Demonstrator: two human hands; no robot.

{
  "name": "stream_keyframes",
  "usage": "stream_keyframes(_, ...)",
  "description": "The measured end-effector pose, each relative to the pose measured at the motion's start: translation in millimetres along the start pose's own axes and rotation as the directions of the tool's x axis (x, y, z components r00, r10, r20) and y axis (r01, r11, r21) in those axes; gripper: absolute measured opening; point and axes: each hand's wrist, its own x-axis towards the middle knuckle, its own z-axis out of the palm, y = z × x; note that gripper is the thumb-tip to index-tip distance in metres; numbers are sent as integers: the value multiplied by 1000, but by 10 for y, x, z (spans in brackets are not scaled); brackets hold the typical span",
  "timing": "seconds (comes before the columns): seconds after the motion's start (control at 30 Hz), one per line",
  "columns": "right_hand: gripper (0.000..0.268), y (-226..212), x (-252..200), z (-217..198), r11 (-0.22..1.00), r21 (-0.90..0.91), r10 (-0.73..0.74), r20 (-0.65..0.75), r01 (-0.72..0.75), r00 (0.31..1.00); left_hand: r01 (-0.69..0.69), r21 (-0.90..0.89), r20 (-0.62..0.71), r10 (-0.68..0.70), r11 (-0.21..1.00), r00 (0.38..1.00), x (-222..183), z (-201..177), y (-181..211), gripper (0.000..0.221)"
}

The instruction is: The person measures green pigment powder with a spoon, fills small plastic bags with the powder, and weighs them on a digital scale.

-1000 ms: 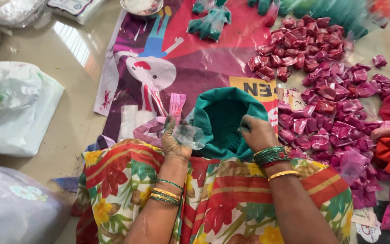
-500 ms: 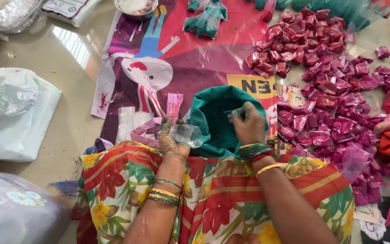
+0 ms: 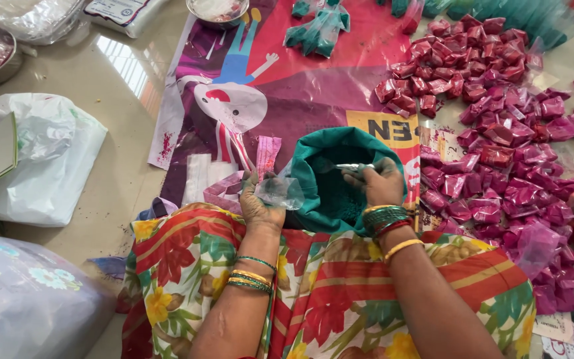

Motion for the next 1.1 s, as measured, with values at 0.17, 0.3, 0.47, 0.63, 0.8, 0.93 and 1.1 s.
stream_keyframes(0.17,16,-433,-215,-18,998,55,2,-33,0,999,79,-6,63,-79,997,995,163,-109,-36,23)
stream_keyframes(0.3,16,-735,-398,-16,996,87,-10,-11,11,1000,41,102,64,-48,994,997,84,1,-45,30)
stream_keyframes(0.47,15,-966,-575,95,992,124,14,52,-21,999,75,52,77,-79,996,994,284,-140,-74,57)
stream_keyframes(0.63,14,-964,-665,188,988,137,54,96,-67,994,52,44,63,-55,998,997,230,-98,-78,65)
stream_keyframes(0.8,14,-884,-694,261,990,111,72,127,-87,989,97,13,69,-98,995,993,209,-91,-68,74)
stream_keyframes(0.93,15,-817,-685,263,994,82,66,143,-78,987,94,50,42,-96,994,994,69,-1,-65,73)
stream_keyframes(1.1,14,-726,-742,372,999,-33,-25,190,32,982,29,68,110,-36,997,993,-117,159,-81,52)
